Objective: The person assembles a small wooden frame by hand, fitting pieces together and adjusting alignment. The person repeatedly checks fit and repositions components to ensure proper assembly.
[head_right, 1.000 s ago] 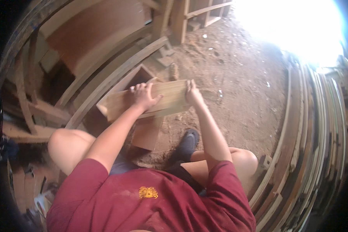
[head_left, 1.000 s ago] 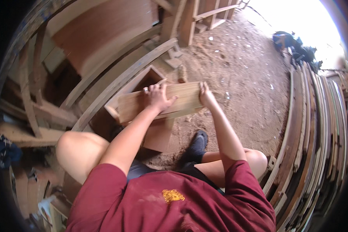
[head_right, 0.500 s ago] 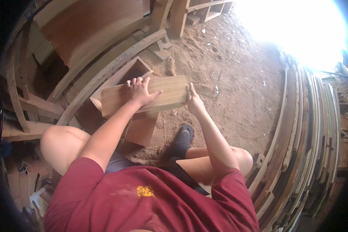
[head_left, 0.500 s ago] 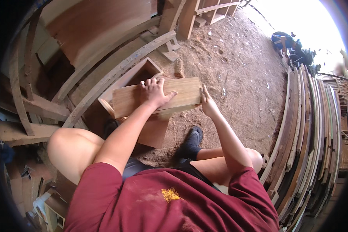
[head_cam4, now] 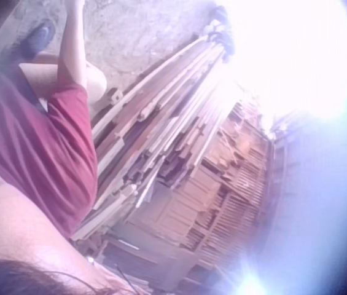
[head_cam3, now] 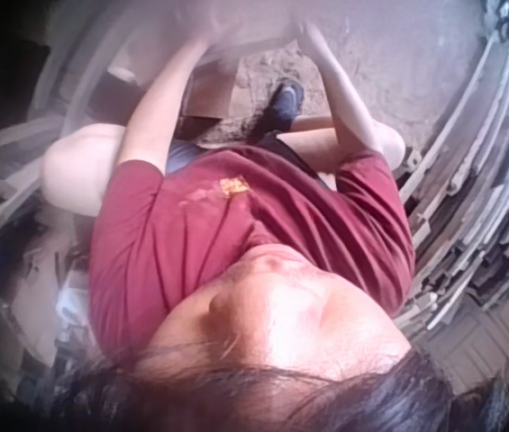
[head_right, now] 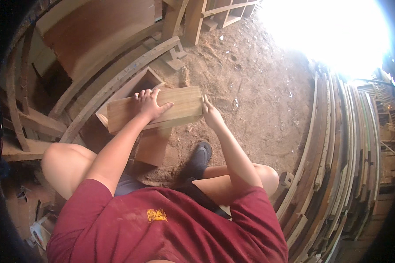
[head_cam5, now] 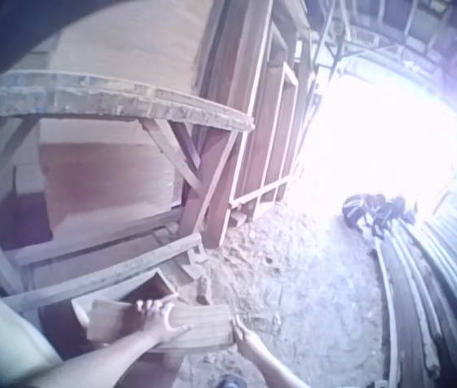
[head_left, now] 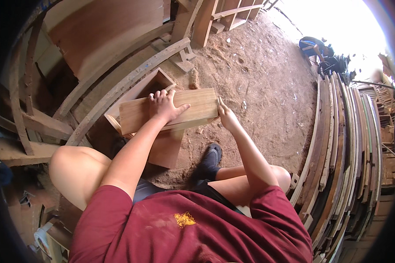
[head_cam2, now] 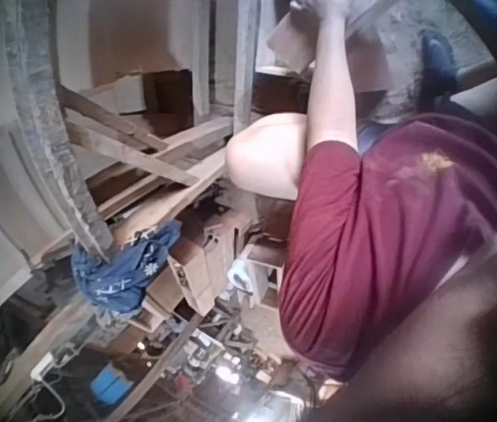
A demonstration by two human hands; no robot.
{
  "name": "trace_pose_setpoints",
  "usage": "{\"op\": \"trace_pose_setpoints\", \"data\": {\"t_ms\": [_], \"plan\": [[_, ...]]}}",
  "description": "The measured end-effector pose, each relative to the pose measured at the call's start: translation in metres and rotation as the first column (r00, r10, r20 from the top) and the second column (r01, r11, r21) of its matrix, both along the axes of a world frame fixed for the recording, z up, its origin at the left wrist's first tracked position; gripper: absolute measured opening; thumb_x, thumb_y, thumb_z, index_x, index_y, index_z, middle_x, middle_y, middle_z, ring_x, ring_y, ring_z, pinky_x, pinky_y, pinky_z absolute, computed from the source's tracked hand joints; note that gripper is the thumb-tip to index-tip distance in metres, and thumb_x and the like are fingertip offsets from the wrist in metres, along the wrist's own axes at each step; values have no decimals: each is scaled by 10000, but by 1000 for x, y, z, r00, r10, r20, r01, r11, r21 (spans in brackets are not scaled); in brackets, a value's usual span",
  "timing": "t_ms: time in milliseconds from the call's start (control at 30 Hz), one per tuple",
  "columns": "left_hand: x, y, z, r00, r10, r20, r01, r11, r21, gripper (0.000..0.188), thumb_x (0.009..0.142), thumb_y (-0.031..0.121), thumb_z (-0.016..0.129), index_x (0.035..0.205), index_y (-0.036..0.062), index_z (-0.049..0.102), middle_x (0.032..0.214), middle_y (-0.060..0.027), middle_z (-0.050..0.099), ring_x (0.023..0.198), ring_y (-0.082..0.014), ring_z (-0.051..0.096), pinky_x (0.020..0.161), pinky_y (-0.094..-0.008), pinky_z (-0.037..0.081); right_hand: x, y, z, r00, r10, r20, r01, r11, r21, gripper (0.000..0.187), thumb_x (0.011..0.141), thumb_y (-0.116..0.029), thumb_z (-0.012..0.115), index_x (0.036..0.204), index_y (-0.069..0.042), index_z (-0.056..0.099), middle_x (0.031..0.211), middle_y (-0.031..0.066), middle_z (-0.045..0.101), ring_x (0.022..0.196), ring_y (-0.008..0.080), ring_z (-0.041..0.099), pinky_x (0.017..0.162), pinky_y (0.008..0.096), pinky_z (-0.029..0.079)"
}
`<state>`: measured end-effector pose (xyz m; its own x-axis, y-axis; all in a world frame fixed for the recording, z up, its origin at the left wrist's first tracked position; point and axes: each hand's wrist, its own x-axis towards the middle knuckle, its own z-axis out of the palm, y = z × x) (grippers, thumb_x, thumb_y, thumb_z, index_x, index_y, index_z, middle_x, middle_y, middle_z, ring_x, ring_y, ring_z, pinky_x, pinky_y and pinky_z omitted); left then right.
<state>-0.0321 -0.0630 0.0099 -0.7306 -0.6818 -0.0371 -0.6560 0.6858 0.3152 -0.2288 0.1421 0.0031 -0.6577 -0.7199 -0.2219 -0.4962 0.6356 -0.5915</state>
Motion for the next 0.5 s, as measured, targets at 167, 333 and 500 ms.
{"op": "trace_pose_setpoints", "data": {"t_ms": [167,333,500], "plan": [[-1,-3,-17,997,8,-82,-9,1000,-13,993,721,828,622,1424,136,514,1325,-137,534,1320,-289,409,1174,-563,175,9,33,-9,982,-97,163,114,989,-98,529,1023,-343,521,1514,-160,455,1318,230,637,1217,373,621,1011,429,486],[-4,-7,-25,993,-3,-120,2,1000,-13,996,703,828,640,1406,130,531,1287,-141,541,1300,-300,409,1170,-585,154,-5,30,5,958,-226,175,277,886,-372,471,941,-120,635,1394,-18,559,1074,167,708,880,213,695,695,339,554],[-5,-5,-25,992,1,-129,-6,999,-39,996,703,827,641,1403,127,534,1274,-148,553,1285,-308,433,1165,-591,164,-17,30,4,841,-210,498,393,870,-297,197,954,-172,628,1069,-17,665,772,19,612,653,105,569,543,289,462]]}}
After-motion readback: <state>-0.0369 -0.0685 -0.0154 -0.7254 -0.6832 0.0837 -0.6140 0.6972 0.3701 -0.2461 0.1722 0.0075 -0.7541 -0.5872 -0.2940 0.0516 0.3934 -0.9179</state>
